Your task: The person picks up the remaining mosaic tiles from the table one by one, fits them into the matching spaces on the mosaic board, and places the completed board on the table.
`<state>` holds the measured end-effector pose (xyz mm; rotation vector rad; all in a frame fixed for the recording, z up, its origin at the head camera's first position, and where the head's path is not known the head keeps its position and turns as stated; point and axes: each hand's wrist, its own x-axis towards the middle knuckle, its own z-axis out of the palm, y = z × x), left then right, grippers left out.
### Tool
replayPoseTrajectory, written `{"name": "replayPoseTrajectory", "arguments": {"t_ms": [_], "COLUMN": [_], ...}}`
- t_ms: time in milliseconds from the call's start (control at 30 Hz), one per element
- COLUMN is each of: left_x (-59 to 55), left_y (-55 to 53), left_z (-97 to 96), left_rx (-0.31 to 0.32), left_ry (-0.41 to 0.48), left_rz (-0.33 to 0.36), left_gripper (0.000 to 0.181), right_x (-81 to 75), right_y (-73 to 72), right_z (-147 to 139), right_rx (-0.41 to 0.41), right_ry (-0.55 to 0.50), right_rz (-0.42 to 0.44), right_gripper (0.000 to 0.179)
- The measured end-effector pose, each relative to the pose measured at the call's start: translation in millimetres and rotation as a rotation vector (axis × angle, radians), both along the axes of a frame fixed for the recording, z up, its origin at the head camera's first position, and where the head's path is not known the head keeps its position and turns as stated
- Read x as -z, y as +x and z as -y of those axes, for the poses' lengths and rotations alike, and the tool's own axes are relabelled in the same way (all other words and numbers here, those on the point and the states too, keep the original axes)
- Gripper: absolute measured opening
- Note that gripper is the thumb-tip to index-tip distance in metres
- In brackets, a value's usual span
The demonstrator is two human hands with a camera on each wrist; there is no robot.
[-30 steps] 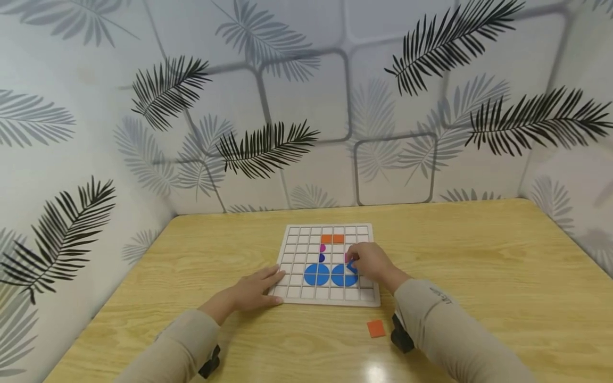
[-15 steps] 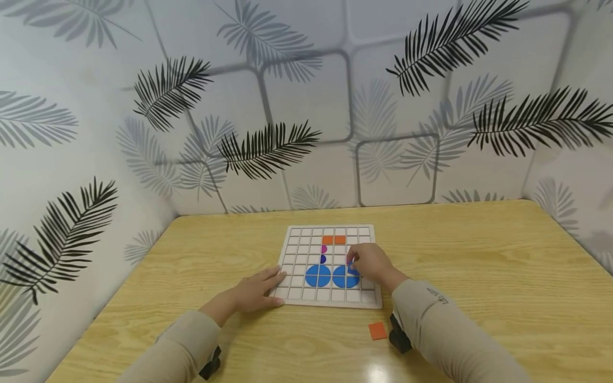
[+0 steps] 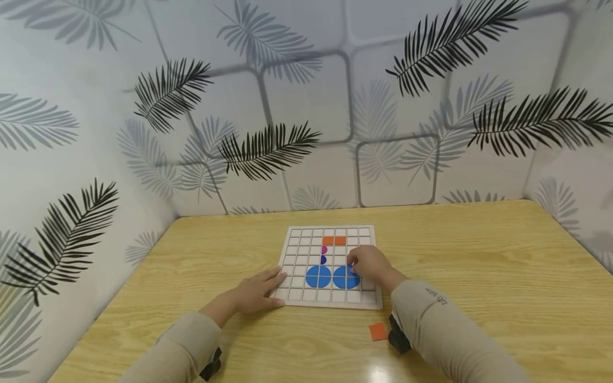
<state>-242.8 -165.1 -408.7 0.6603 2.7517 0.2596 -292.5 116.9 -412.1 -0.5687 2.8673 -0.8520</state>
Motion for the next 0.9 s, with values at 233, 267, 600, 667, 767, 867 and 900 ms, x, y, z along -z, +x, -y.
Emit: {"name": "replayPoseTrajectory", "arguments": {"t_ms": [233, 267, 600, 667, 767, 867, 900], "left_x": [-1.1, -1.4, -0.2, -0.7, -1.2, -1.6, -1.6], "left_y": [0.9, 1.1, 1.0, 1.2, 1.1, 1.2, 1.3], "left_z": [-0.2, -0.3, -1.0, -1.5, -1.5, -1.0, -0.9], "left_rx": [-0.001, 0.000, 0.006, 0.004, 0.006, 0.013, 0.015], "left_ry": [0.007, 0.008, 0.008, 0.008, 0.005, 0.001, 0.001], "left_rz": [0.000, 0.000, -0.003, -0.001, 0.001, -0.001, -0.003], "left_gripper": [0.067, 0.067, 0.067, 0.067, 0.067, 0.067, 0.067], "right_x": [1.9, 1.9, 0.6, -0.4, -2.6, -5.4, -6.8], "right_y": [1.4, 1.7, 4.3, 5.6, 7.9, 11.2, 12.8], "right_z": [0, 0, 0, -1, -2, -4, -4], "right_rx": [-0.006, -0.004, 0.028, 0.033, 0.031, 0.020, 0.015], "right_ry": [0.012, 0.012, 0.018, 0.009, 0.003, 0.000, -0.002], "right_rz": [-0.011, -0.006, 0.050, 0.059, 0.057, 0.037, 0.029], "right_gripper": [0.010, 0.011, 0.006, 0.007, 0.009, 0.008, 0.008]}}
